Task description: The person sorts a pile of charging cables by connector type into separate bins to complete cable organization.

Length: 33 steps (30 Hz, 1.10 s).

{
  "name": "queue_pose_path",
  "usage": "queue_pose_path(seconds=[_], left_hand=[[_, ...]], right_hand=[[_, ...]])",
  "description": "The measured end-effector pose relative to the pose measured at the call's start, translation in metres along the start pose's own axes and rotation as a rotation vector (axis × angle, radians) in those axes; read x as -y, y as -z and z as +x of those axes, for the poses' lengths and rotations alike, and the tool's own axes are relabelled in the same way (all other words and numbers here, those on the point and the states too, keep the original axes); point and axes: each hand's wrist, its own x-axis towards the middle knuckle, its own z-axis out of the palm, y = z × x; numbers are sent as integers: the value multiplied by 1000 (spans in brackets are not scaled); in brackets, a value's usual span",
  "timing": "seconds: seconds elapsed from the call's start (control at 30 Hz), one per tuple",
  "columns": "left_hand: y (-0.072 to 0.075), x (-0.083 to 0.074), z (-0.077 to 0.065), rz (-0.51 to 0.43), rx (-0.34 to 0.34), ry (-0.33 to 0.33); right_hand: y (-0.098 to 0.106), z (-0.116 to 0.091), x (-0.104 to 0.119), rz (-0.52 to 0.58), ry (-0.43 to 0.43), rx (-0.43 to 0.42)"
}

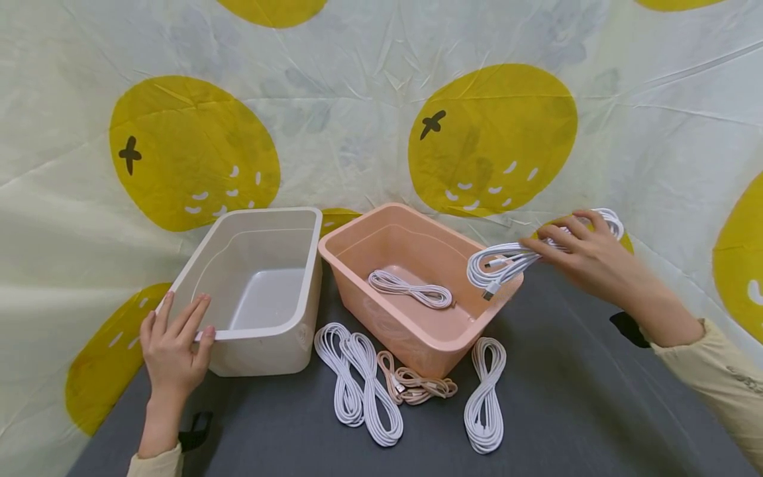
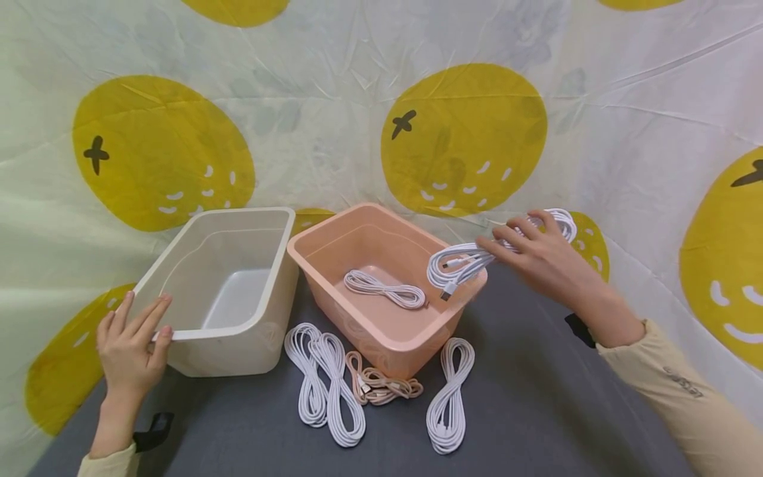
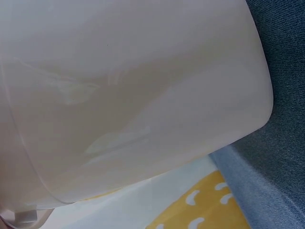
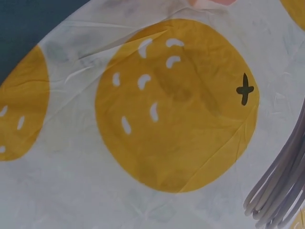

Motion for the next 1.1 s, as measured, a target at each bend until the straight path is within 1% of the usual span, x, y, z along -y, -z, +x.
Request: queue_pose_path(seconds=[0.1,0.23,0.3,0.5,0.8,0.93,1.1], left_hand=[[0,0,0,2,-2,-2],[0,0,0,1,-4,-6],[0,-1,0,1,-5,-7],[0,0,0,2,-10,-8],[1,0,0,2,1,-2],[0,0,0,1,-5,-5],[0,0,1,-2,-10,-7]], right_hand=[[-6,8,1,10,17,25],[-13,16,3,20,25,86],[-18,21,4,18,26,98],[-35,36,4,9,51,87],[-57,61,7,0,70,30],[-65,71,11,-15,75,23],[-73,83,14,-10,67,44]])
